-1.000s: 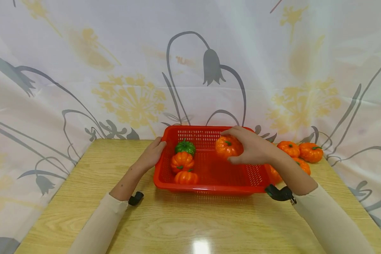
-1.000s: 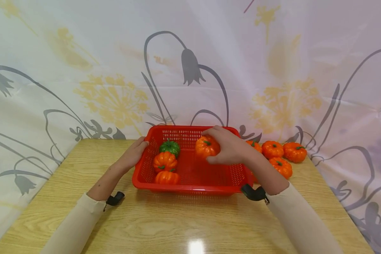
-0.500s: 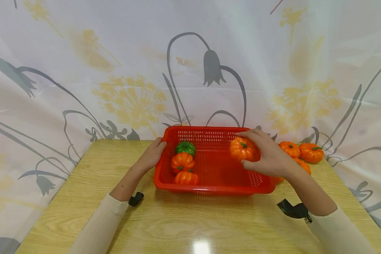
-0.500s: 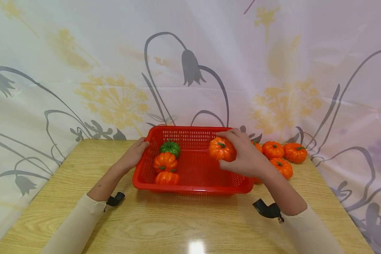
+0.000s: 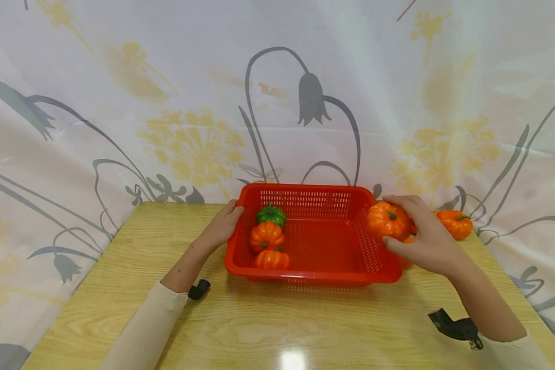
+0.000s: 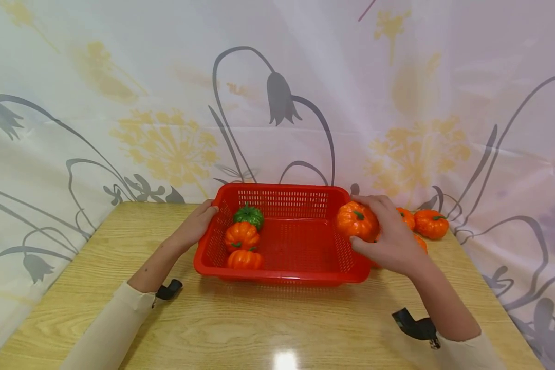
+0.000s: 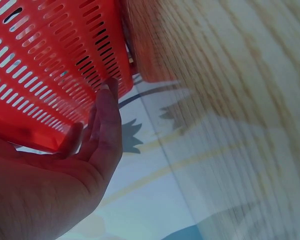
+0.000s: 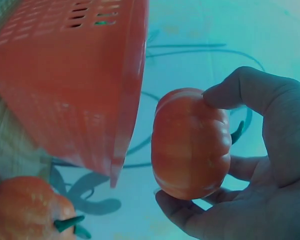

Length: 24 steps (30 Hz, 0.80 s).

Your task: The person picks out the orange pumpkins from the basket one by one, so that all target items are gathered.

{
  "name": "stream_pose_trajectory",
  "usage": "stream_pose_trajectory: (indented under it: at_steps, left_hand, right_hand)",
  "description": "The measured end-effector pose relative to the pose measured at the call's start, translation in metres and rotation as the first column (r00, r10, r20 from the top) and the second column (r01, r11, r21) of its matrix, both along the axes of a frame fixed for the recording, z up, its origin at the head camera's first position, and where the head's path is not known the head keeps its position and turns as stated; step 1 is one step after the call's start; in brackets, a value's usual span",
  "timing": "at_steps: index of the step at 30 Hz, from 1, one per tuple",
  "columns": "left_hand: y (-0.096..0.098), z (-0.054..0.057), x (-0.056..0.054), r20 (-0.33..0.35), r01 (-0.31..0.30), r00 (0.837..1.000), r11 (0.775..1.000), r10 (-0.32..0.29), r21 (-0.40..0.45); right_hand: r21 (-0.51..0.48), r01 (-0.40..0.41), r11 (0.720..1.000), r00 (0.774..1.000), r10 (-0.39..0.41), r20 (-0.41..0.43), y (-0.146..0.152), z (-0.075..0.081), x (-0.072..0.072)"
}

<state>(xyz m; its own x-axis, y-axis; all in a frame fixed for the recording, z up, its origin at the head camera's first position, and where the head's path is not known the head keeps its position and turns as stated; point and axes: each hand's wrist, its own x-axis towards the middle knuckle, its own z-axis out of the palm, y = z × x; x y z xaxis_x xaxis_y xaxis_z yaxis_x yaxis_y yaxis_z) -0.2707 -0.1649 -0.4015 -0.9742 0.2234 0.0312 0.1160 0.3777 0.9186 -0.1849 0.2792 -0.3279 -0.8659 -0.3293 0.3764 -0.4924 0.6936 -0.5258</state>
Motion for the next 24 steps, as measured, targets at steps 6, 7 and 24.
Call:
stream_pose_trajectory:
  at_steps: [6,7,24]
  left_hand:
    - [-0.001,0.001,0.002,0.0,-0.007,1.0,1.0,0.007,0.014]
    - [-0.001,0.002,0.002,-0.001,-0.004,1.0,1.0,0.004,0.018]
    - [0.0,0.002,0.0,0.004,0.001,1.0,1.0,-0.001,-0.013]
  right_hand:
    - [-0.017,0.031,0.999,0.999,-0.031,-0.01,0.02,-0.007,0.001]
    - [-0.022,0.035,0.999,0.999,-0.036,-0.014,0.023,-0.008,0.001]
    - [-0.047,0.183,0.982,0.982,-0.18,0.062,0.086,-0.013,0.005]
